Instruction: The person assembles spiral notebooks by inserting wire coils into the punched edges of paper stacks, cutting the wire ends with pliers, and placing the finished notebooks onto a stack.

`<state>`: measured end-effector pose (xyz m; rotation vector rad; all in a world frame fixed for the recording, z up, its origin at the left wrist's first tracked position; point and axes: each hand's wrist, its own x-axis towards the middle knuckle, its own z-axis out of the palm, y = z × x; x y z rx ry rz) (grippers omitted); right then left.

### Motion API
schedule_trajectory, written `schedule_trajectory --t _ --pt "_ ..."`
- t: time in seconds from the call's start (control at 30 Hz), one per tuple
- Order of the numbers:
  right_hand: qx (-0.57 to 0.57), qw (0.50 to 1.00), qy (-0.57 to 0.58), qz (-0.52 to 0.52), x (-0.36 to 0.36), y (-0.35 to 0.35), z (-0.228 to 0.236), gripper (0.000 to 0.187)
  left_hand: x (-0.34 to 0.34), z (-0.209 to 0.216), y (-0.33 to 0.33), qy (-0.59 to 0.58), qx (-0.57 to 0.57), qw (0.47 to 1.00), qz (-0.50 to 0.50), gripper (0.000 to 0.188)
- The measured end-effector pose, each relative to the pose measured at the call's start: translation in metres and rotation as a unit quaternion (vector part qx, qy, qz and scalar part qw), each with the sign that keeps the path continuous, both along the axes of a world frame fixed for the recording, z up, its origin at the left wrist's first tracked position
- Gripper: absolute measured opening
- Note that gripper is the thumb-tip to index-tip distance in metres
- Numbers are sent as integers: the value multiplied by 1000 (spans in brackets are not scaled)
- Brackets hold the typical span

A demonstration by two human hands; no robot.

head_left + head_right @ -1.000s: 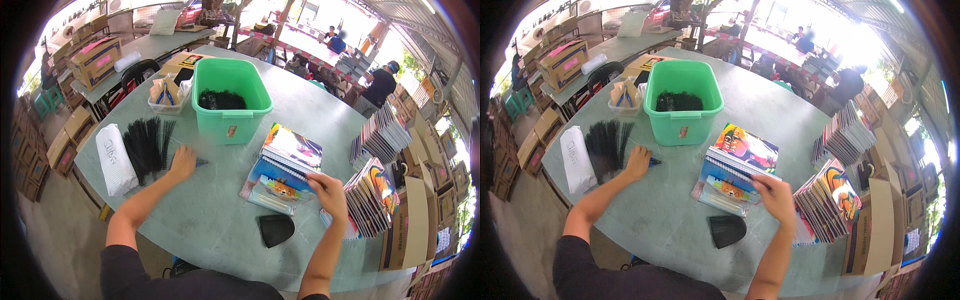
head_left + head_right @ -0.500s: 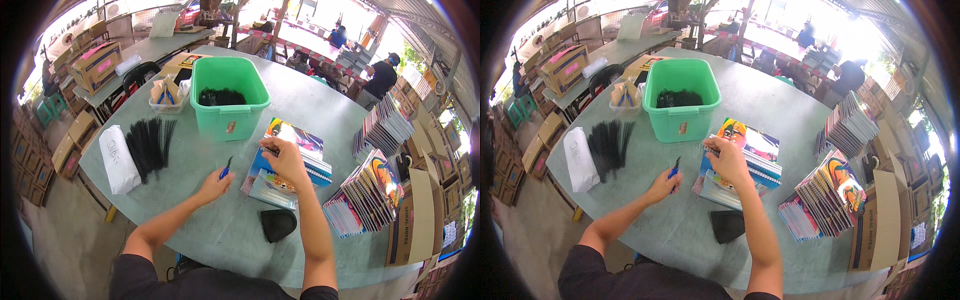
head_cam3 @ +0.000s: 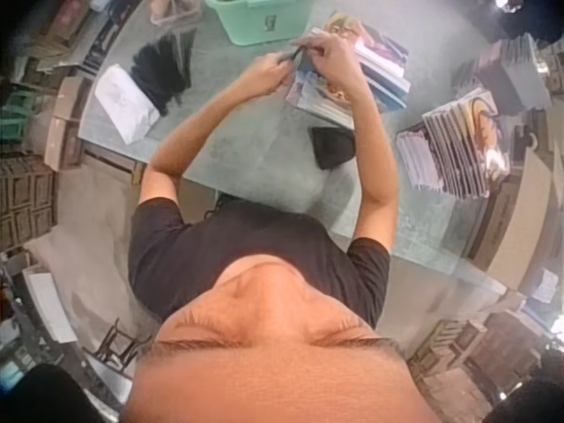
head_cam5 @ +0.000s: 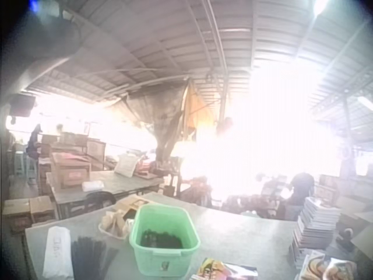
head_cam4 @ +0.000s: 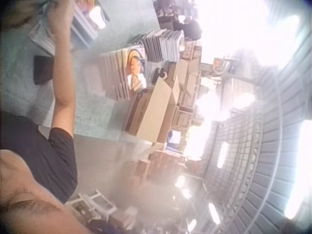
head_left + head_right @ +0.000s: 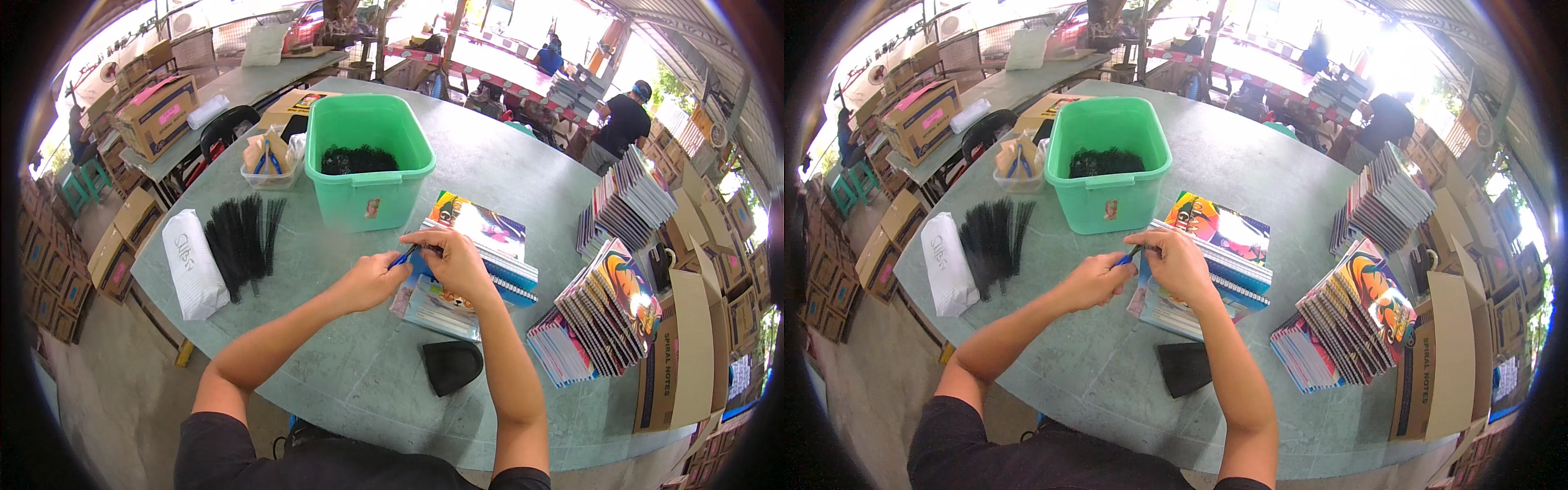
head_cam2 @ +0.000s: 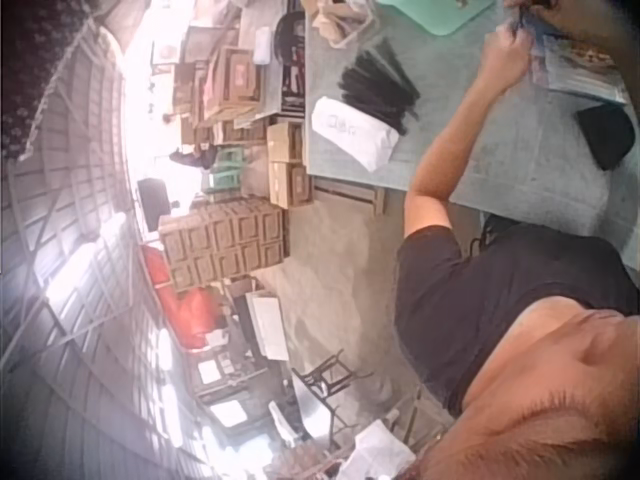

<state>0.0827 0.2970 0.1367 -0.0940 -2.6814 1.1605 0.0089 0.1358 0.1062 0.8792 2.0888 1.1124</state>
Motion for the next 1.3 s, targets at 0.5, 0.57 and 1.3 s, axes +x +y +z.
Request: schedule_trajectory --t 0.5,0.57,1.3 --pt "66 993 102 -10 4 -5 -4 28 2 -9 -5 245 19 969 9 37" --pt "73 992 102 -15 4 -6 -6 27 3 -9 -7 283 15 959 15 37" --pt "70 980 142 -121 -1 -6 -23 18 4 13 -12 -553 91 825 -68 49"
